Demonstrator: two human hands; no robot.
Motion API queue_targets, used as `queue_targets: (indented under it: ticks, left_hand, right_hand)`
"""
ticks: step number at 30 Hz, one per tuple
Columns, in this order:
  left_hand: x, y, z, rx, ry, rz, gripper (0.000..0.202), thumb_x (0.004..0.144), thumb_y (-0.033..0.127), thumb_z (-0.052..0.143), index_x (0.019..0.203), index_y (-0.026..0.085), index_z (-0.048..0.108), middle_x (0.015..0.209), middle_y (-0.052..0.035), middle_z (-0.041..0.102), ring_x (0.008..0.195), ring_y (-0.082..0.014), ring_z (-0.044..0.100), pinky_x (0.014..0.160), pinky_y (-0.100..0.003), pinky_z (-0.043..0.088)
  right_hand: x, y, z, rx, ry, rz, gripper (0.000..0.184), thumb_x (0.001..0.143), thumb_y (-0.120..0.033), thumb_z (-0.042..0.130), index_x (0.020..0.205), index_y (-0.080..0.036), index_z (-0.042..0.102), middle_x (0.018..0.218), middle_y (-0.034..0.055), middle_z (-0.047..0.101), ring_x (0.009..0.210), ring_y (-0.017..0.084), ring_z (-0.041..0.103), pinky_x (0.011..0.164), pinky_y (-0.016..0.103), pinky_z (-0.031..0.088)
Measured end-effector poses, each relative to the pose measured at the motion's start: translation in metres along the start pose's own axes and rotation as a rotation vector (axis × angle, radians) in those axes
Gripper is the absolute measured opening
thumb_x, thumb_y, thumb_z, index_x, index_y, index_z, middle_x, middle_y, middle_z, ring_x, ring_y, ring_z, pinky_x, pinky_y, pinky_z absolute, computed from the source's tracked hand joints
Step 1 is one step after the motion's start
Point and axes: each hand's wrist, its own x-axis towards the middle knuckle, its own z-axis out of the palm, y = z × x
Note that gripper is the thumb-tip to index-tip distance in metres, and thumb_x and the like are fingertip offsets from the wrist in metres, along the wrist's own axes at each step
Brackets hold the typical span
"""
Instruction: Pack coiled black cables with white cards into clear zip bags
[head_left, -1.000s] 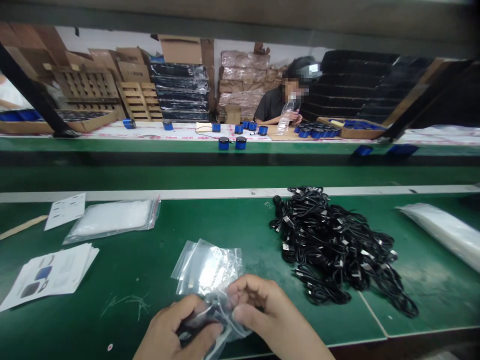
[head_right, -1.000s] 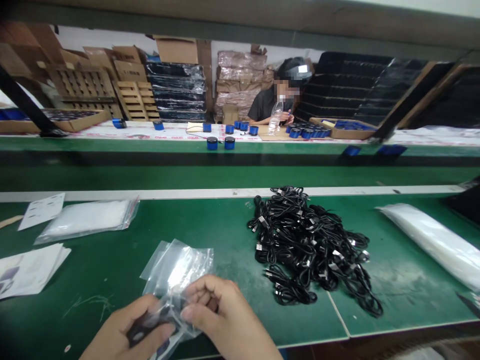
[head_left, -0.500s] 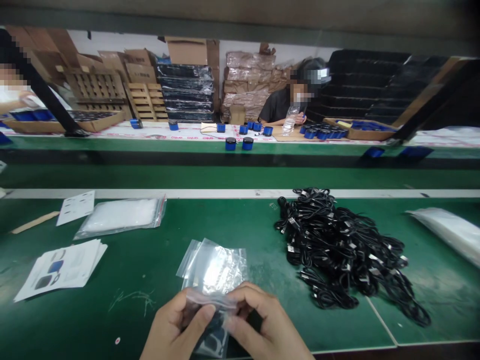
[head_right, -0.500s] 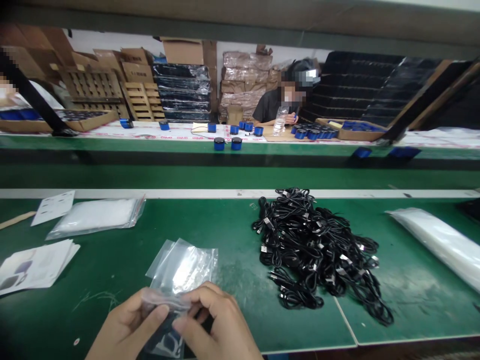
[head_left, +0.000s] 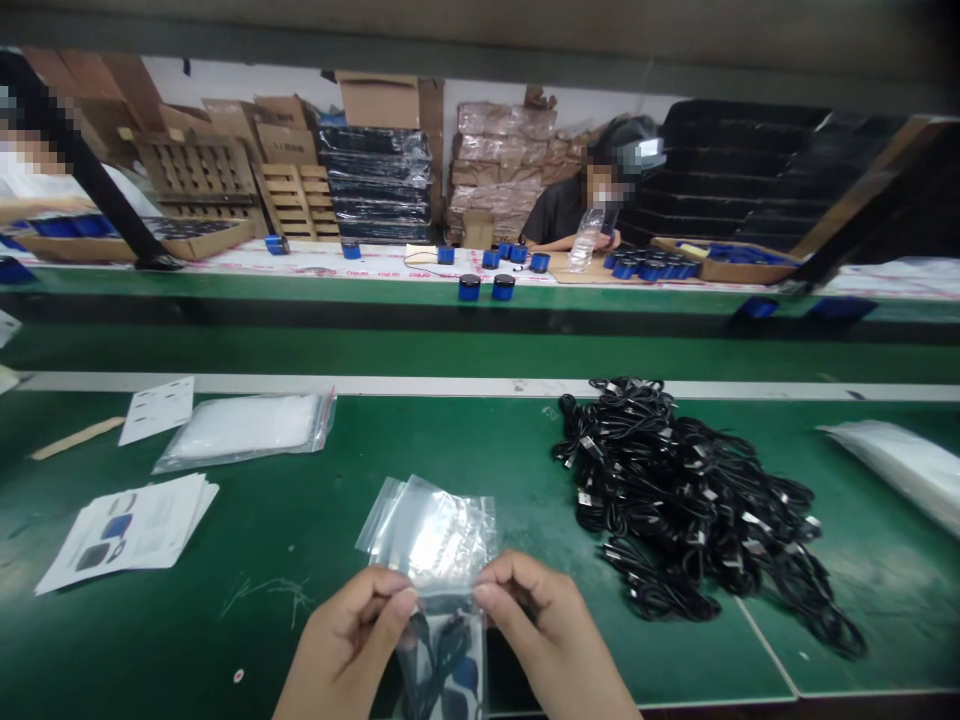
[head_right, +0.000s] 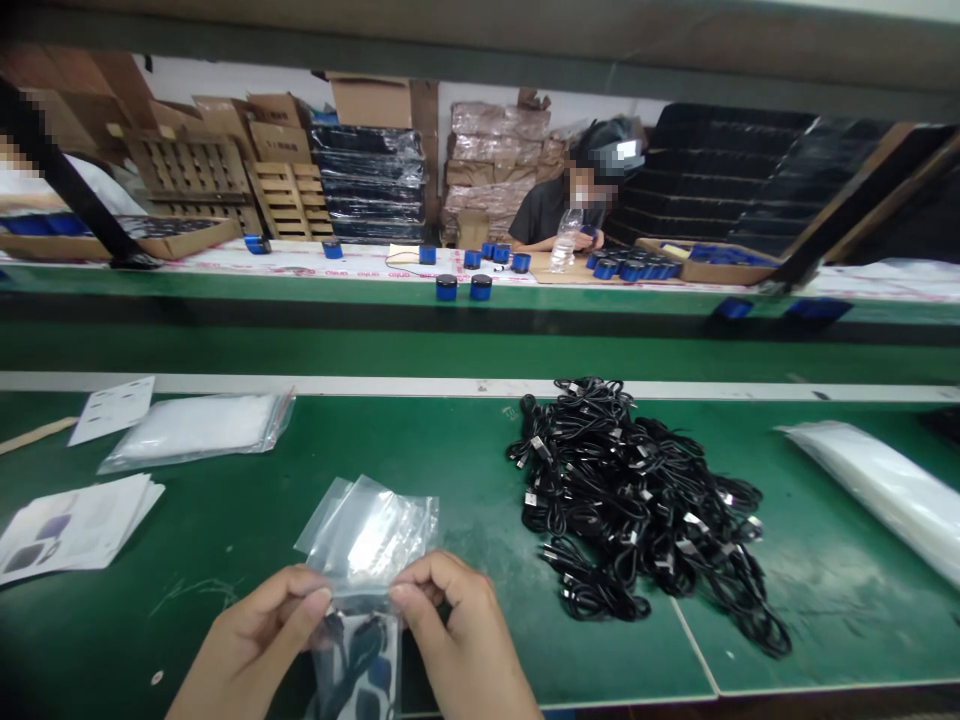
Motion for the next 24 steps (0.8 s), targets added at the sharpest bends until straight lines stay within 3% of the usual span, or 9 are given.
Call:
queue_targets:
  ticks: [5,10,14,21,24]
  left_hand:
    - [0.001,-0.002,0.002,0.076,0.041,0.035,0.032,0.079,0.051,0.058,0.067,0.022,0.059,0.056,0.0058,0.052,0.053,-0.0123,0.052,0.052,-0.02,0.043]
    - [0.0,-0.004,-0.001,0.188,0.051,0.124,0.031,0.081,0.046,0.056,0.063,0.021,0.058,0.059,0.0048,0.05,0.053,-0.0117,0.047,0.051,-0.02,0.037]
    - [-0.001,-0.002,0.001,0.136,0.053,0.099,0.031,0.08,0.047,0.058,0.063,0.021,0.057,0.059,0.0059,0.046,0.052,-0.0104,0.044,0.049,-0.019,0.035]
    - [0.0,-0.009,0.015,-0.009,-0.068,0.058,0.029,0.08,0.05,0.057,0.079,0.021,0.062,0.065,0.0025,0.066,0.062,-0.015,0.062,0.058,-0.021,0.047]
    - [-0.004,-0.013,0.026,0.141,0.133,0.142,0.03,0.085,0.05,0.05,0.076,0.023,0.057,0.06,0.004,0.061,0.056,-0.0144,0.059,0.055,-0.022,0.046]
  right_hand:
    - [0.0,0.002,0.003,0.069,-0.029,0.029,0.027,0.085,-0.039,0.053,0.067,-0.018,0.053,0.06,-0.003,0.046,0.056,0.013,0.044,0.054,0.024,0.036]
    - [-0.001,0.003,0.002,-0.06,0.03,-0.089,0.025,0.088,-0.03,0.051,0.067,-0.018,0.055,0.067,-0.0009,0.052,0.063,0.014,0.05,0.06,0.023,0.038]
    - [0.0,0.004,0.002,-0.066,-0.015,-0.099,0.019,0.088,-0.025,0.051,0.072,-0.018,0.059,0.07,0.0001,0.057,0.066,0.015,0.054,0.062,0.023,0.04]
    - [-0.001,0.017,0.022,0.074,0.065,-0.028,0.025,0.087,-0.04,0.05,0.074,-0.019,0.053,0.059,-0.0048,0.043,0.053,0.012,0.042,0.051,0.022,0.033]
    - [-0.007,0.022,0.044,0.052,0.199,-0.038,0.03,0.088,-0.047,0.046,0.076,-0.02,0.05,0.057,-0.0049,0.045,0.051,0.013,0.043,0.049,0.022,0.034]
